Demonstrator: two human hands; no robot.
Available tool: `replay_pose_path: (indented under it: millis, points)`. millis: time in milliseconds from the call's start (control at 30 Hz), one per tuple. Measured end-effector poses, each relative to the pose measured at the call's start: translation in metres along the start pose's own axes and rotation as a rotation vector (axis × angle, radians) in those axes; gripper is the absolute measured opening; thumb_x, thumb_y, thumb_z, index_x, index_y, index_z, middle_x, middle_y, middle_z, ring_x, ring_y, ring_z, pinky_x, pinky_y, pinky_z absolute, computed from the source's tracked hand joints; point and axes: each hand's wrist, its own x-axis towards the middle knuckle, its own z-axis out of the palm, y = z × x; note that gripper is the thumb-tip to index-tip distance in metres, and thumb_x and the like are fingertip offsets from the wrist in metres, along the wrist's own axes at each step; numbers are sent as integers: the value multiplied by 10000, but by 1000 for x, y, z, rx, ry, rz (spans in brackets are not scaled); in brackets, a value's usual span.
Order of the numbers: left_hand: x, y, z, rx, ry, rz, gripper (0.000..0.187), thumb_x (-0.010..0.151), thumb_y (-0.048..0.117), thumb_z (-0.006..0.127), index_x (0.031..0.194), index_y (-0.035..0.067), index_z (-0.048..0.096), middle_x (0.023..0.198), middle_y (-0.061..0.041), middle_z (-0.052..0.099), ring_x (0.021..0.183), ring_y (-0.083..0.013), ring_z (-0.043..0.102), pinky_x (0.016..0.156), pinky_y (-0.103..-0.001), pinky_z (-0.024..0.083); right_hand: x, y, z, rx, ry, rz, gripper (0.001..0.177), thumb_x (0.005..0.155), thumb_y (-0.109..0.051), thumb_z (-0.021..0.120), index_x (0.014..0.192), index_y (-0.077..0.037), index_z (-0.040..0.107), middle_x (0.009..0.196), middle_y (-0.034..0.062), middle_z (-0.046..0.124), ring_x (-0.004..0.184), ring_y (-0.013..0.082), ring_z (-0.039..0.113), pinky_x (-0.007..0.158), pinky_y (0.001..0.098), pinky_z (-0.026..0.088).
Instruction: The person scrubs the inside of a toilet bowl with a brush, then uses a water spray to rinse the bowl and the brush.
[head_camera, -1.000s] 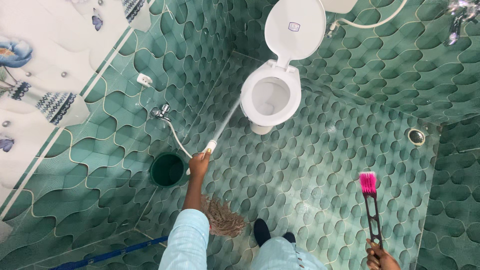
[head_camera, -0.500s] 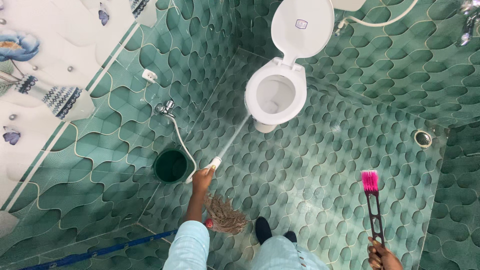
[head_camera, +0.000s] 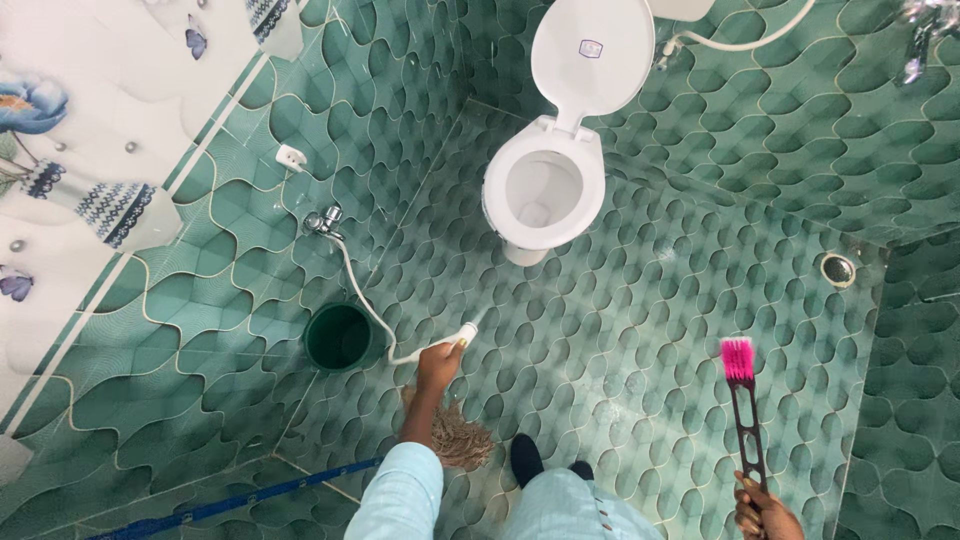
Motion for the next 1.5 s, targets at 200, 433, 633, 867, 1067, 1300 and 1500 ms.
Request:
replay_pose_path:
  millis: [200, 433, 633, 867, 1067, 1300, 1500]
  points:
    - [1, 15, 16, -32, 44, -17, 463, 948, 424, 651, 781, -7, 679, 702, -213, 632, 648, -402, 628, 615, -496, 460, 9, 10, -15, 69, 89, -6, 347, 1029, -320, 540, 1305, -110, 525, 737, -4, 391, 473, 112, 235, 388, 315, 186]
    - [16, 27, 28, -100, 38, 42, 435, 942, 394, 674, 780, -10, 667, 674, -193, 629, 609, -370, 619, 593, -476, 451, 4, 17, -16, 31, 36, -13, 304, 1003, -282, 529, 1267, -134, 562, 721, -8, 416, 462, 108, 226, 368, 300, 135]
    - [31, 34, 29, -135, 73, 46, 448, 943, 402, 667, 756, -5, 659, 649, -187, 624, 592, -364, 608, 588, -479, 446, -6, 21, -4, 65, 78, -48, 307, 1029, -213, 520, 1312, -95, 533, 729, 5, 413, 478, 105, 240, 381, 295, 144]
    - [46, 30, 18, -38, 152, -40, 518, 949, 479, 642, 723, 15, 684, 620, -194, 622, 568, -373, 607, 572, -497, 440, 6, 28, -11, 192, 20, -83, 343, 1030, -188, 498, 1350, -69, 528, 741, 4, 436, 481, 79, 255, 396, 268, 190]
    - [50, 20, 1, -113, 301, -16, 520, 937, 491, 647, 726, 18, 678, 607, -202, 596, 533, -377, 594, 539, -491, 444, 4, 25, -2, 199, -9, -73, 299, 1043, -223, 496, 1307, -87, 530, 735, -2, 426, 490, 81, 264, 399, 261, 198]
    - [46, 10, -23, -112, 329, -61, 567, 973, 484, 642, 707, -17, 617, 590, -210, 561, 522, -364, 536, 539, -483, 411, 12, 23, 10, 179, -63, -71, 243, 1036, -220, 523, 1235, -86, 556, 732, -2, 429, 493, 75, 266, 390, 263, 193]
    - [28, 15, -24, -192, 153, -130, 531, 936, 474, 651, 700, -1, 631, 559, -193, 567, 503, -307, 564, 524, -460, 424, 14, 23, 22, 158, -88, -85, 275, 1028, -229, 526, 1253, -75, 560, 733, -9, 432, 490, 78, 255, 393, 266, 193]
